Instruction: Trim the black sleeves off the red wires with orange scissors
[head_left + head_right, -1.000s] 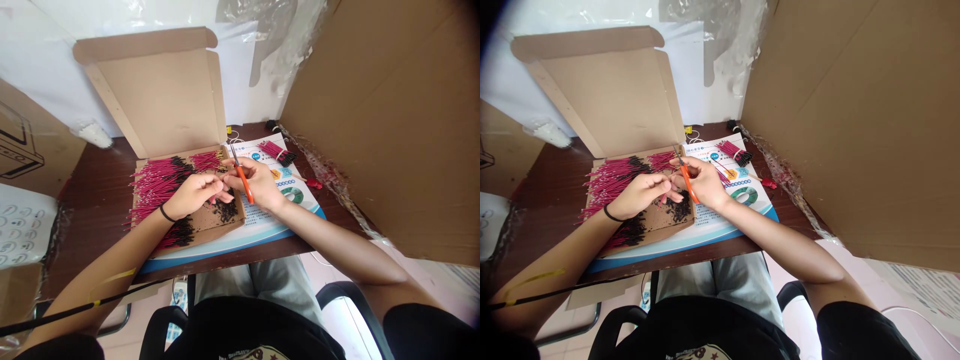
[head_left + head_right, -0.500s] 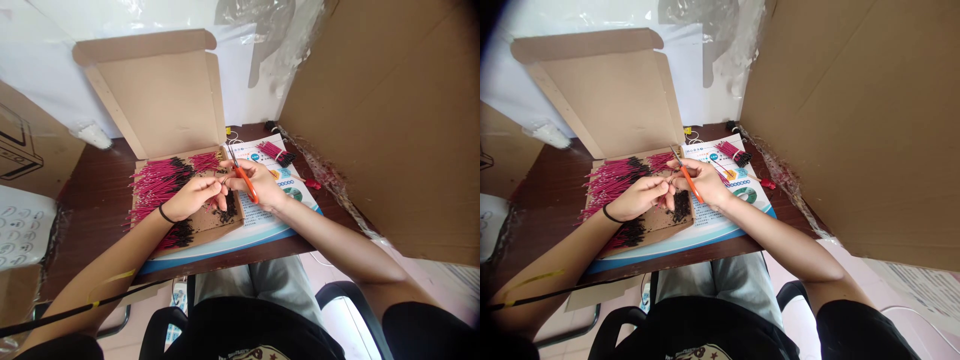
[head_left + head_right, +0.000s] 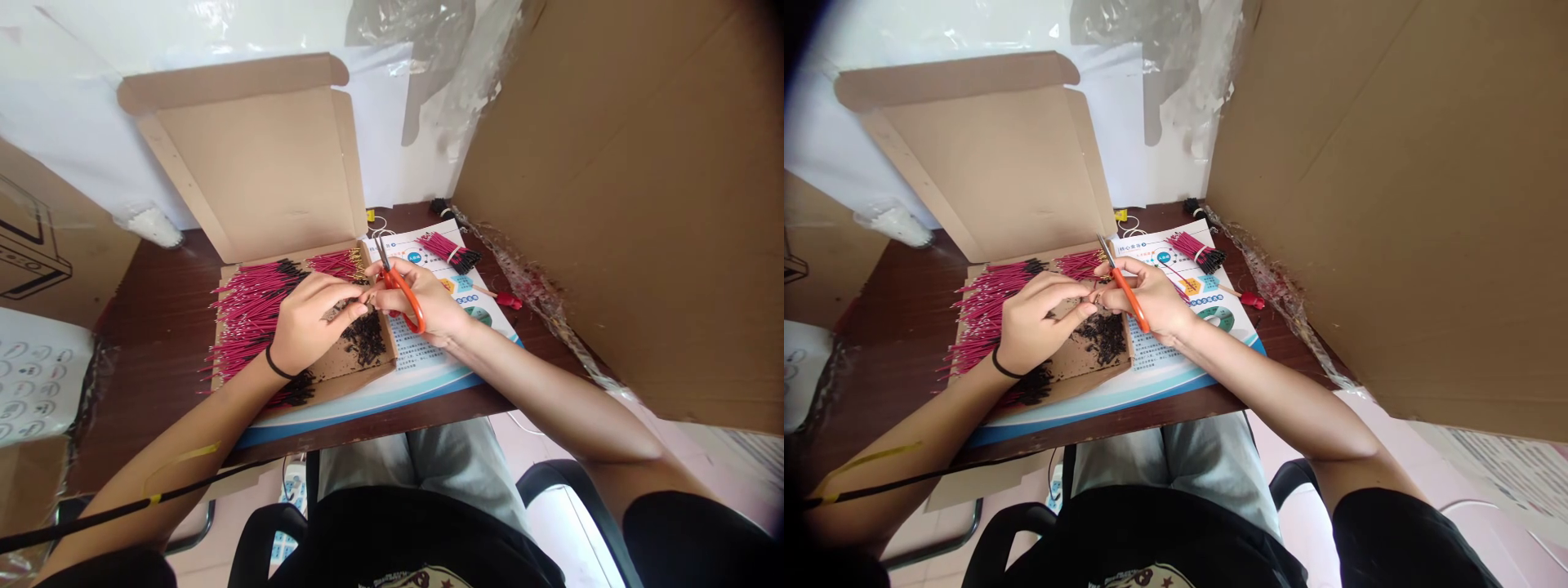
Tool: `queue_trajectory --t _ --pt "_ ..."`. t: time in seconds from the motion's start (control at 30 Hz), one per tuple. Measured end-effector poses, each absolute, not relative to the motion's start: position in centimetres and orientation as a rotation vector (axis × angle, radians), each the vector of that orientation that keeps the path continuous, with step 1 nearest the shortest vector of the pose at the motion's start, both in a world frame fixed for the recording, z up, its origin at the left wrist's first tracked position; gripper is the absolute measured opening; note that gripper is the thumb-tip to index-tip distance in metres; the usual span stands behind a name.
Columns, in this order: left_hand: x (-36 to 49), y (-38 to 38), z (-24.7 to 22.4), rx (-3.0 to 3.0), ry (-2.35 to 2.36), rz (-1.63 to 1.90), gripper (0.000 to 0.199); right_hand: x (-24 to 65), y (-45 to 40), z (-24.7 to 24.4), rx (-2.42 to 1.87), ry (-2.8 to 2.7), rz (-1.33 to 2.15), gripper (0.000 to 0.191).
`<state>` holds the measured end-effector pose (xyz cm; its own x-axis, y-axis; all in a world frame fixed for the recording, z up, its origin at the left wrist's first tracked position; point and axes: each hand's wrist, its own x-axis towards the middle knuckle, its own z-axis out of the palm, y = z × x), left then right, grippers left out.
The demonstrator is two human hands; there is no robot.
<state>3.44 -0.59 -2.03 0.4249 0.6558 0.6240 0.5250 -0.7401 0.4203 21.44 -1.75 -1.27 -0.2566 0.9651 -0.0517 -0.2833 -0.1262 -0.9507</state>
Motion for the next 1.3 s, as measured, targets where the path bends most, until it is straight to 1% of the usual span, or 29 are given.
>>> queue_trajectory --t 0.13,0.27,0.47,0.6,0.77,0.87,0.93,0.97,1.07,1.1,1.17,1.23,1.3 --pt "3.5 -0.8 -2.0 2.549 0.908 1.370 0.008 21.0 -2.0 -1.6 -0.872 -1.199 1.466 0.034" --pt "3.6 -1.0 -2.0 2.522 0.885 1.410 0.003 20.7 -2.1 -1.7 -0.857 -1.214 1.445 0.035" --pt "3.7 -1.2 -2.4 2.703 0.826 1.445 0.010 20.5 -2.4 -1.4 -0.891 -1.158 1.459 0.038" --pt "3.6 -1.6 -2.4 2.833 0.676 1.531 0.009 20.6 -2.3 -1.4 -0.900 -1.166 1.470 0.036" --pt "3.1 -2.2 -2.7 2.903 0.480 1.557 0.015 20.5 -1.9 -1.8 -0.953 -1.197 1.401 0.036" --pt "2.6 -2.7 -2.7 2.865 0.334 1.581 0.015 20.4 -1.8 -1.9 -0.967 -1.229 1.348 0.031" --pt "2.3 -3.3 -2.4 2.832 0.183 1.510 0.013 20.4 -1.8 -2.0 -0.983 -1.263 1.282 0.028" --pt "2.2 -3.5 -2.3 2.823 0.135 1.412 0.014 20.5 -1.7 -2.1 -1.013 -1.272 1.229 0.027" --pt "2.3 -3.7 -2.1 2.748 0.231 1.112 0.021 21.0 -1.4 -2.4 -1.122 -1.357 1.104 0.023" --pt "2.4 -3.6 -2.1 2.695 0.264 1.156 0.023 21.1 -1.4 -2.5 -1.145 -1.423 1.047 0.022" --pt "2.7 -2.9 -2.4 2.599 0.373 1.384 0.023 21.3 -1.4 -2.7 -1.186 -1.605 0.880 0.018" --pt "2.9 -2.0 -2.7 2.451 0.491 1.606 0.014 21.4 -1.6 -2.8 -1.217 -1.806 0.685 0.018" --pt "2.9 -1.3 -2.8 2.331 0.609 1.737 0.008 21.3 -1.8 -2.9 -1.219 -1.957 0.547 0.022"
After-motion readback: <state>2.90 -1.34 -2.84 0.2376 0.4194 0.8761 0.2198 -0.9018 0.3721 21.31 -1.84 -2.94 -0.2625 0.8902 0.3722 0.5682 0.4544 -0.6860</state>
